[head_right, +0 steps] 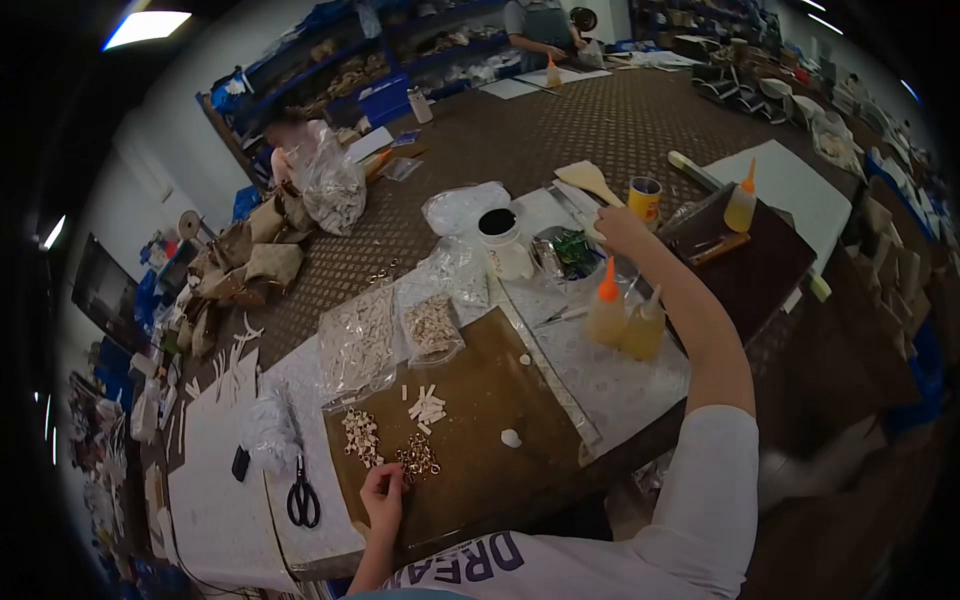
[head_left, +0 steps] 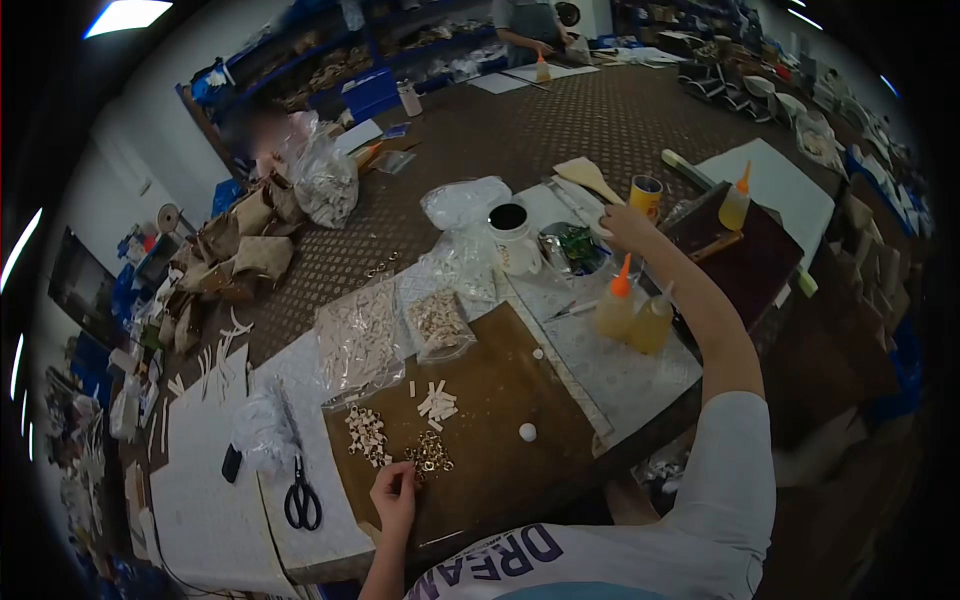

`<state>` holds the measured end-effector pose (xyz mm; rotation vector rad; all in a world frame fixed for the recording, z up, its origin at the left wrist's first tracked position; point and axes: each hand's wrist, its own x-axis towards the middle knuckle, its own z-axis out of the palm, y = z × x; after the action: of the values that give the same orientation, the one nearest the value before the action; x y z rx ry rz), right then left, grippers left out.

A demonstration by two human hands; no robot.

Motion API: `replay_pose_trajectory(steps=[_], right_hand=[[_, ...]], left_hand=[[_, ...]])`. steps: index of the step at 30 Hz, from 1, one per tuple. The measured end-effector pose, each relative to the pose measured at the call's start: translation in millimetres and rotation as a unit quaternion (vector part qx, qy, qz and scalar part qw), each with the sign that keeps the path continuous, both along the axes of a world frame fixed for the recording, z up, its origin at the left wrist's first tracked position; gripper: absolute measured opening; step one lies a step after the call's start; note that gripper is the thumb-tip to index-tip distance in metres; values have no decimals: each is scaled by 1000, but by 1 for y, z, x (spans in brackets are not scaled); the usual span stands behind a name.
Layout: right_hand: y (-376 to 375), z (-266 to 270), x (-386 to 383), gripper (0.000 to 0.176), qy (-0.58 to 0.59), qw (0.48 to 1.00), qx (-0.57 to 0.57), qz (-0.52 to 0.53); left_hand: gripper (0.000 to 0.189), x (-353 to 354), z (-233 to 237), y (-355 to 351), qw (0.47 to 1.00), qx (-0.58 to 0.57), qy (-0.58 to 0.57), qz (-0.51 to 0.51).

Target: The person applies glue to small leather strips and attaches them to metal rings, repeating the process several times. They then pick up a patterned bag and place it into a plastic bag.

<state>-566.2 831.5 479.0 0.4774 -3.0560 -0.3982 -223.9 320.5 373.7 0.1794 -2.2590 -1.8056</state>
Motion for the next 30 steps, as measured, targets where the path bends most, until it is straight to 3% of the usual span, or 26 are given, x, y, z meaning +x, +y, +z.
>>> replay_pose_trajectory(steps=[3,7,10,13,16,18,19,20,22,23,26,29,30], right_hand=[[7,-26,-28,24,21,994,107,25],[15,-7,-21,27,39,998,15,46],[8,46,20,20,52,967,-250,9],[-9,96,65,30,-91,849,-506,-125],[-16,117,76,28,-228,810,-532,-94],[-18,124,45,28,-199,750,-622,-106],[-13,118,7,31,-131,611,-776,-79],[-25,146,-7,34,-53,482,-871,-77],[0,168,-41,37,-10,549,-836,-20],[-11,191,-34,37,-33,440,-896,-53],[-30,201,-15,36,-1,617,-786,36],[-90,188,73,27,-1,683,-728,52],[-107,177,104,26,-7,681,-729,66]], left_hand=[[5,0,4,3,1000,-14,3,11],[4,-2,0,0,999,-27,2,16],[4,-2,2,2,999,-35,-10,24],[7,-3,7,4,999,-51,-4,18],[7,-4,8,5,999,-52,-1,16],[7,-4,8,5,998,-56,2,15],[7,-4,8,4,998,-61,1,11],[7,-4,9,5,998,-55,1,10],[7,-3,9,6,999,-37,-3,13],[6,-3,6,3,999,-41,4,10],[6,-2,5,2,1000,-27,9,10],[7,-2,3,0,1000,-8,20,8],[7,-2,3,0,1000,-6,20,7]])
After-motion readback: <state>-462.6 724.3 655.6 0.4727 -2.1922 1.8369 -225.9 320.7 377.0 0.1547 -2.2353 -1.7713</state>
